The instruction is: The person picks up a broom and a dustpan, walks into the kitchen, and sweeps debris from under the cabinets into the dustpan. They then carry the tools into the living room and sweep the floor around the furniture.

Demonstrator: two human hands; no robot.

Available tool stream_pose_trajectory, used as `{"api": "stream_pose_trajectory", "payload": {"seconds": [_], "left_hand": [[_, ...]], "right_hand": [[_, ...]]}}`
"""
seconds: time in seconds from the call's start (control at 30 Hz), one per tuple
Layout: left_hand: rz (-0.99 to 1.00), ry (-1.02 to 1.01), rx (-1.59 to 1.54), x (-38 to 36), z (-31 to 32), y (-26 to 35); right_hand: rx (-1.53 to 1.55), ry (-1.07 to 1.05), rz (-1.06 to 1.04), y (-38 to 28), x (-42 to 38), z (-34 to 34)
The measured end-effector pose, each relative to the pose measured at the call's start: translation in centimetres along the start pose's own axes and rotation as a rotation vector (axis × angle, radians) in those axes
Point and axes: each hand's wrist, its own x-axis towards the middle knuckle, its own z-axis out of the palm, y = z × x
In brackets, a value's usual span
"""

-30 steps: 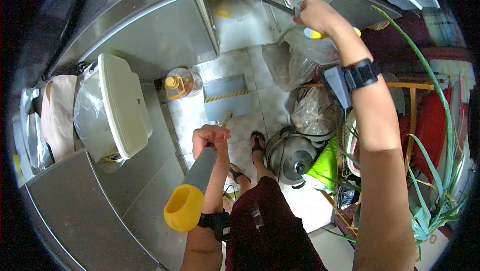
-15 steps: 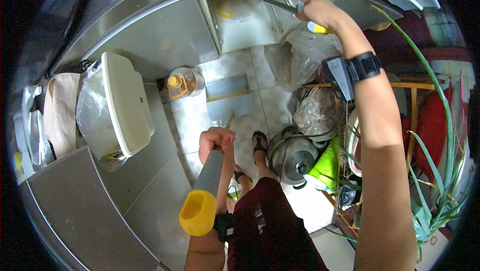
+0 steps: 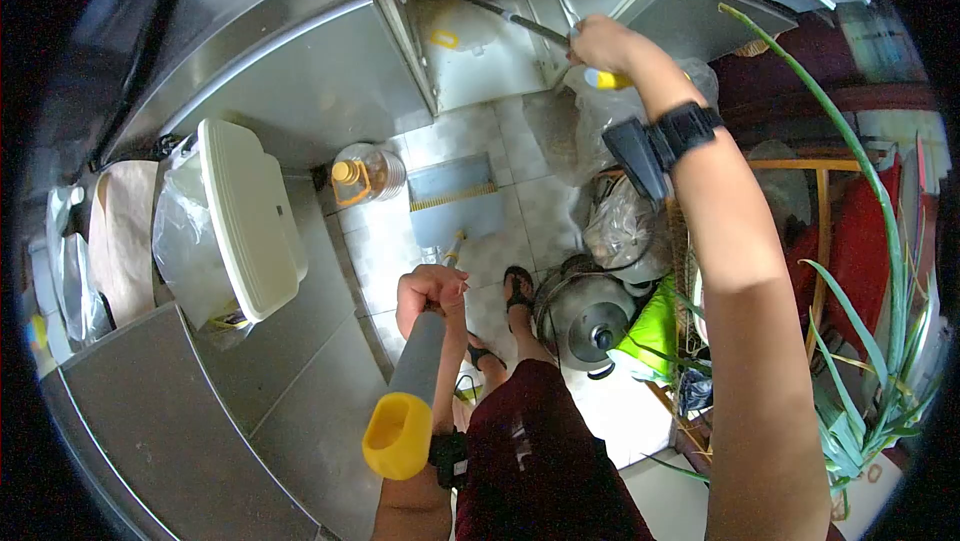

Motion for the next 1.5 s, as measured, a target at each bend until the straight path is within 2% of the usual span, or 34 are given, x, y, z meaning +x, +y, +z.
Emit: {"api": "stream_pose_trajectory", "payload": {"seconds": [0.17, 0.23, 0.4, 0.5, 0.6, 0.7, 0.73, 0.77, 0.83, 0.93, 1.03, 1.1, 1.23, 1.27, 1.43, 1.5], "left_hand": [[-0.056, -0.013, 0.109, -0.4, -0.1, 0.8], [-0.074, -0.013, 0.125, -0.5, -0.2, 1.0], [-0.085, -0.013, 0.100, -0.8, -0.9, 0.5], [-0.029, -0.034, 0.064, -0.4, -0.8, 0.4], [0.022, -0.027, 0.035, -0.1, -0.8, 0.0], [-0.006, -0.057, 0.120, 0.1, -0.8, 0.6], [-0.013, -0.039, 0.099, 0.1, -0.8, 0.6], [-0.020, -0.021, 0.079, 0.0, -0.8, 0.5], [-0.032, 0.003, 0.070, 0.0, -0.9, 0.7], [-0.019, 0.002, 0.084, -0.2, -1.2, 0.7], [0.015, -0.023, 0.070, -0.4, -2.0, -0.3], [0.001, -0.028, 0.064, -0.1, -2.0, 0.2], [0.011, -0.035, 0.101, 0.6, -1.9, 0.9], [0.029, -0.038, 0.093, 0.6, -1.9, 0.9], [-0.023, -0.058, 0.153, 0.3, -1.9, 1.5], [-0.050, -0.051, 0.164, 0.2, -1.8, 1.5]], "right_hand": [[0.002, 0.048, 0.019, -0.7, -7.1, -2.6], [-0.036, 0.053, 0.026, -0.9, -7.5, -3.0], [-0.119, 0.137, 0.072, -2.1, -2.5, -0.4], [-0.052, 0.071, 0.147, -4.1, 1.7, 0.4], [-0.091, 0.019, 0.166, -6.2, 2.0, 0.3], [-0.291, -0.053, 0.002, -7.4, -1.8, -3.3], [-0.359, 0.000, -0.159, -6.3, -2.0, -4.3], [-0.601, -0.063, -0.317, -5.3, -2.0, -5.7], [-0.168, 0.054, 0.006, -3.9, -2.7, -6.6], [-0.295, 0.109, -0.090, -4.4, -1.6, -5.8], [-0.358, 0.074, -0.036, -2.9, 6.2, -0.3], [-0.214, 0.043, 0.008, -3.7, 6.2, 0.4], [-0.113, -0.087, 0.096, -3.2, 1.5, -0.1], [-0.223, -0.078, 0.025, -1.2, 2.6, 1.1], [-0.155, 0.127, -0.086, 1.1, -6.0, -2.8], [0.318, 0.049, 0.114, 1.7, -8.3, -2.0]]}}
